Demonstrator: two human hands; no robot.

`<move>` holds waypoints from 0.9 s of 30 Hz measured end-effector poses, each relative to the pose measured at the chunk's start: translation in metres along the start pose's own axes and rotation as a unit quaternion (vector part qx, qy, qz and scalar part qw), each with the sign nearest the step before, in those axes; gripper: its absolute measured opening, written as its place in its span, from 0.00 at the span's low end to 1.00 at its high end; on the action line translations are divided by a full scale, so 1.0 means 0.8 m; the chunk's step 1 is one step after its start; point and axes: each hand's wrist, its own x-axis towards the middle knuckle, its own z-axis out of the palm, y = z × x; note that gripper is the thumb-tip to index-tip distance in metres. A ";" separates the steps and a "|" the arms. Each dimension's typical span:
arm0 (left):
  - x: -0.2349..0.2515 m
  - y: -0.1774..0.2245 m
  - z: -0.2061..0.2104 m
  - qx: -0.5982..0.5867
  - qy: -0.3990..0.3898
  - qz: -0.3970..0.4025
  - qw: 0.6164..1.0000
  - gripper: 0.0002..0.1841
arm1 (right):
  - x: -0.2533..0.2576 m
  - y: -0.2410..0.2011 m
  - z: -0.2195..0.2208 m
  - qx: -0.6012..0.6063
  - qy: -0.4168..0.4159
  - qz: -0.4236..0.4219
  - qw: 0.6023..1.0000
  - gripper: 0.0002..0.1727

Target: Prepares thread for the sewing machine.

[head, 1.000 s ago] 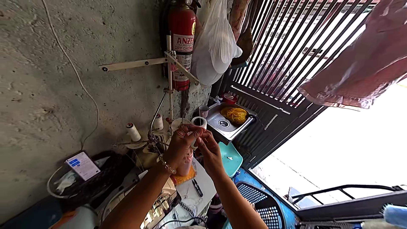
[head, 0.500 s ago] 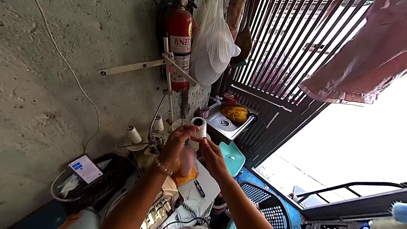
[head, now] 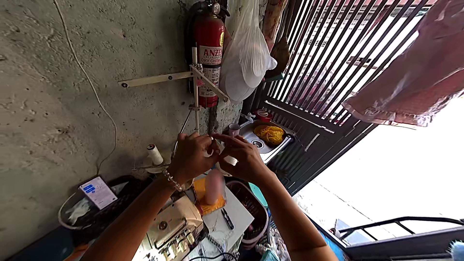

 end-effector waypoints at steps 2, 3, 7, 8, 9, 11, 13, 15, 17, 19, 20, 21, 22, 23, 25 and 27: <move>0.005 -0.001 -0.005 0.031 0.000 0.021 0.999 0.10 | 0.010 0.004 -0.002 0.026 -0.045 0.017 0.998 0.08; 0.007 -0.002 -0.007 0.037 0.000 0.022 0.999 0.09 | 0.012 0.007 -0.001 0.031 -0.045 0.020 0.998 0.08; 0.013 -0.012 0.009 -0.040 0.055 -0.032 0.997 0.10 | 0.011 0.007 0.006 0.016 0.021 0.029 0.999 0.08; 0.015 -0.014 0.016 -0.086 0.077 -0.056 0.992 0.12 | 0.011 0.006 0.011 0.005 0.040 0.025 0.999 0.08; 0.016 -0.014 0.021 -0.142 0.089 -0.090 0.982 0.11 | 0.010 0.005 0.015 -0.006 0.056 0.024 0.998 0.08; 0.018 -0.009 0.021 -0.302 0.088 -0.191 0.930 0.08 | 0.009 0.007 0.020 -0.029 0.084 0.028 0.996 0.08; 0.019 -0.002 0.022 -0.415 0.106 -0.291 0.855 0.05 | 0.009 0.011 0.021 -0.042 0.104 0.038 0.993 0.08; 0.016 0.005 0.027 -0.489 0.111 -0.364 0.785 0.07 | 0.008 0.013 0.022 -0.041 0.115 0.047 0.991 0.08; 0.012 0.016 0.029 -0.571 0.098 -0.419 0.700 0.10 | 0.009 0.014 0.025 -0.039 0.123 0.051 0.990 0.08; 0.009 0.025 0.030 -0.650 0.078 -0.443 0.613 0.12 | 0.010 0.016 0.027 -0.028 0.128 0.052 0.990 0.07; 0.007 0.026 0.030 -0.686 0.063 -0.440 0.577 0.13 | 0.010 0.018 0.027 -0.009 0.127 0.057 0.990 0.07; 0.005 0.025 0.030 -0.716 0.042 -0.424 0.553 0.15 | 0.010 0.019 0.026 0.025 0.121 0.063 0.990 0.07; 0.002 0.021 0.031 -0.730 0.023 -0.400 0.554 0.17 | 0.009 0.020 0.024 0.072 0.111 0.074 0.988 0.07; -0.001 0.016 0.031 -0.719 0.016 -0.369 0.588 0.18 | 0.009 0.020 0.019 0.132 0.096 0.088 0.983 0.07; -0.008 0.006 0.030 -0.636 0.028 -0.296 0.713 0.19 | 0.007 0.020 0.008 0.258 0.076 0.118 0.956 0.07; -0.013 -0.005 0.026 -0.512 0.042 -0.215 0.831 0.15 | 0.003 0.016 0.002 0.300 0.090 0.137 0.940 0.07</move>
